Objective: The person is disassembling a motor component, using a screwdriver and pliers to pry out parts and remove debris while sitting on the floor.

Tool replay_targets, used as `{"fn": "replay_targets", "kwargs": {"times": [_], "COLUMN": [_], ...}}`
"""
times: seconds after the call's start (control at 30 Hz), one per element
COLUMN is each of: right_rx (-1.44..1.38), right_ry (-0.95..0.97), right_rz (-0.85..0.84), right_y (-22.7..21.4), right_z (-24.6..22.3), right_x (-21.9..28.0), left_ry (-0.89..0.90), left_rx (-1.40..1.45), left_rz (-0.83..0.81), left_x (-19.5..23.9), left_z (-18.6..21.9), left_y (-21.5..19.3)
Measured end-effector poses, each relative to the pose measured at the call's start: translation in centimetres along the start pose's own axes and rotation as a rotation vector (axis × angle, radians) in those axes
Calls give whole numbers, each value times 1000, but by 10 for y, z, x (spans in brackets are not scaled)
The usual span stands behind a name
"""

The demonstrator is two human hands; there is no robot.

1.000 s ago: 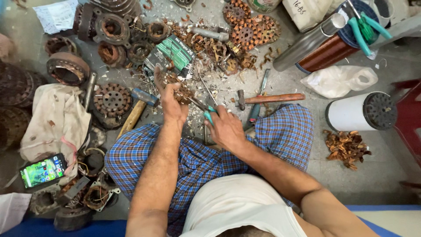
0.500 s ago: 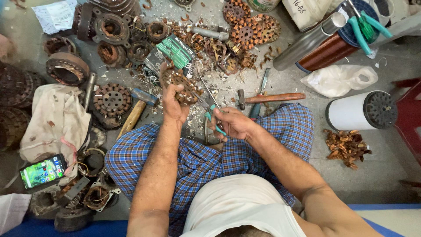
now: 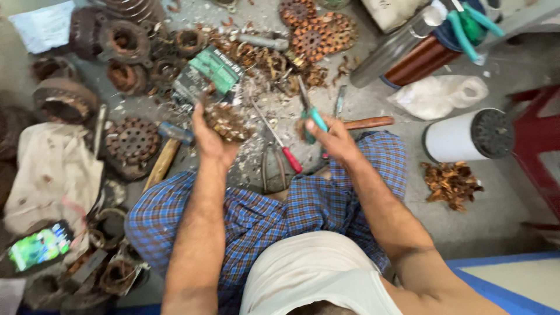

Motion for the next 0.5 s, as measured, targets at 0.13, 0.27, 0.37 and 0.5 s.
{"fn": "replay_targets", "kwargs": {"times": [0.13, 0.27, 0.37, 0.5], "right_rx": [784, 1295, 1335, 1277], "right_ry": [-194, 130, 282, 297], "right_rz": [422, 420, 384, 360], "right_y": [-66, -104, -102, -78], "right_z": [8, 47, 77, 102], "right_x": [-35, -59, -57, -27], "left_ry": [-34, -50, -37, 9], "left_rx": [-57, -193, -159, -148], "left_rz": [44, 219, 217, 269], "left_x": [-3, 0, 2, -7], "left_z": [0, 2, 6, -2], "left_y": [-3, -3, -6, -26]}}
Point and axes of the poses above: each hand's wrist, its own x-axis away from the middle knuckle, its own y-axis out of the palm, z = x × y, the point moved 1 cm from there along -x, towards the middle knuckle, and after that the axes turned 2 degrees about -x, right-handed, at the moved point
